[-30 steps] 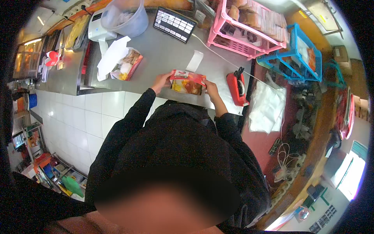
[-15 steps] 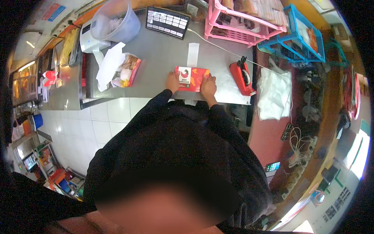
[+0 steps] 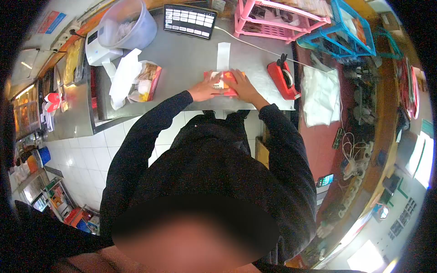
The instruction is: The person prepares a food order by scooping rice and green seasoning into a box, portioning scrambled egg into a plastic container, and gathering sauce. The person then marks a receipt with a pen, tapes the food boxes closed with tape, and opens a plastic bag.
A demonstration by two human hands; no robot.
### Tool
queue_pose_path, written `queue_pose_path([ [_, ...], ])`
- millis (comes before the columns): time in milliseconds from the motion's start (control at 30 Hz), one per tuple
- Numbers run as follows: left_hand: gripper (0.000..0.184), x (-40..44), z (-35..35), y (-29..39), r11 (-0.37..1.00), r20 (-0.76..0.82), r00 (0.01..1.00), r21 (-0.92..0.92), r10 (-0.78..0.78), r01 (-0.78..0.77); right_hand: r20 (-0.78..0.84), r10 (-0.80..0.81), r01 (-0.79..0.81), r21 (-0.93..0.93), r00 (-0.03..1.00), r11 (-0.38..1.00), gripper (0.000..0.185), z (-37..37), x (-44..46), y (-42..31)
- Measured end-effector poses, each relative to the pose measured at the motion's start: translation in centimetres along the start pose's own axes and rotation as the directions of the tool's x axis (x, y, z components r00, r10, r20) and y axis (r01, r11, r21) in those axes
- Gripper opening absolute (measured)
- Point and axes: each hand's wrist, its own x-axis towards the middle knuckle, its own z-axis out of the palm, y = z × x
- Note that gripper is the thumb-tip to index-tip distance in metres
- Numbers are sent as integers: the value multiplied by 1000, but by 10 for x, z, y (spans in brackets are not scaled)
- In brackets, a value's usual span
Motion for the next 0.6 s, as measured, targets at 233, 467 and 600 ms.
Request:
queue_pose_path([
  [233, 58, -12, -6, 6, 994, -69, 998, -112, 12, -20, -135, -30, 20, -71, 990, 997, 86, 12, -19, -17],
  [467, 106, 20, 2, 25, 952, -203, 931, -104, -303, 287, -286, 27, 8, 122, 958, 993, 87, 25, -16, -6],
  [600, 115, 37, -5, 27, 950, -162, 937, -101, -309, 296, -355, 408, -248, 417, 841, 874, 51, -14, -66, 32],
])
